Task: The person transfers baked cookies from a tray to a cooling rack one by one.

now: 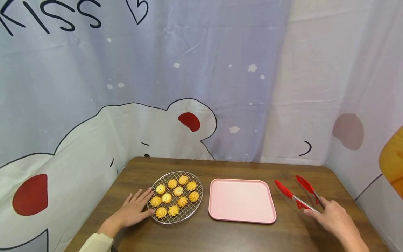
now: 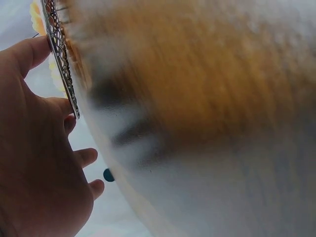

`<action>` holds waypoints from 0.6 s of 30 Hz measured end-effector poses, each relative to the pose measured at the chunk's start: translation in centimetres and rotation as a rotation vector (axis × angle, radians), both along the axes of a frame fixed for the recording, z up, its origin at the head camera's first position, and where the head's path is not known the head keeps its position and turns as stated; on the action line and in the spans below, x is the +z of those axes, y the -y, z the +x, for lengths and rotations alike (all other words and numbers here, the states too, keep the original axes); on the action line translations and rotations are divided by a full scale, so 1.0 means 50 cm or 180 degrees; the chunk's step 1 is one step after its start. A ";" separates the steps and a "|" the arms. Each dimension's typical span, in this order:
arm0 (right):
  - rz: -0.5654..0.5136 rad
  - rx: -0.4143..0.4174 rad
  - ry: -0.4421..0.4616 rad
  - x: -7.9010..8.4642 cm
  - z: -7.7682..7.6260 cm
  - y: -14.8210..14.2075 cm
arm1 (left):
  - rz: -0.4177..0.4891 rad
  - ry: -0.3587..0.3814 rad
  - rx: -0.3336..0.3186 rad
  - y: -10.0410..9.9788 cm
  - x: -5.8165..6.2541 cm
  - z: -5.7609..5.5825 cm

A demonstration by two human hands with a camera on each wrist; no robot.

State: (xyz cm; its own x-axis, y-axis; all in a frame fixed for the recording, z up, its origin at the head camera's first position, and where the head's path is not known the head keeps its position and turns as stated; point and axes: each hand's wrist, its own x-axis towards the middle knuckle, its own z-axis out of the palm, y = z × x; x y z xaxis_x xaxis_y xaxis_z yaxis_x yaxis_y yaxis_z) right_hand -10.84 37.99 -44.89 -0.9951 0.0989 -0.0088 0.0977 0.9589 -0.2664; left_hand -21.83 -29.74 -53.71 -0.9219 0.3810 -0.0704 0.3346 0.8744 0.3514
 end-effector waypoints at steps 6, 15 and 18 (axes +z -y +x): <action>-0.0059 -0.0134 0.0225 -0.006 0.003 -0.017 | 0.0004 0.0085 0.0010 -0.003 0.010 0.004; -0.0169 -0.0314 0.0579 -0.012 0.007 -0.040 | -0.0031 0.0100 0.0040 -0.005 0.011 0.006; -0.0149 -0.0331 0.0599 -0.014 0.007 -0.042 | -0.0033 0.0109 0.0043 -0.005 0.010 0.005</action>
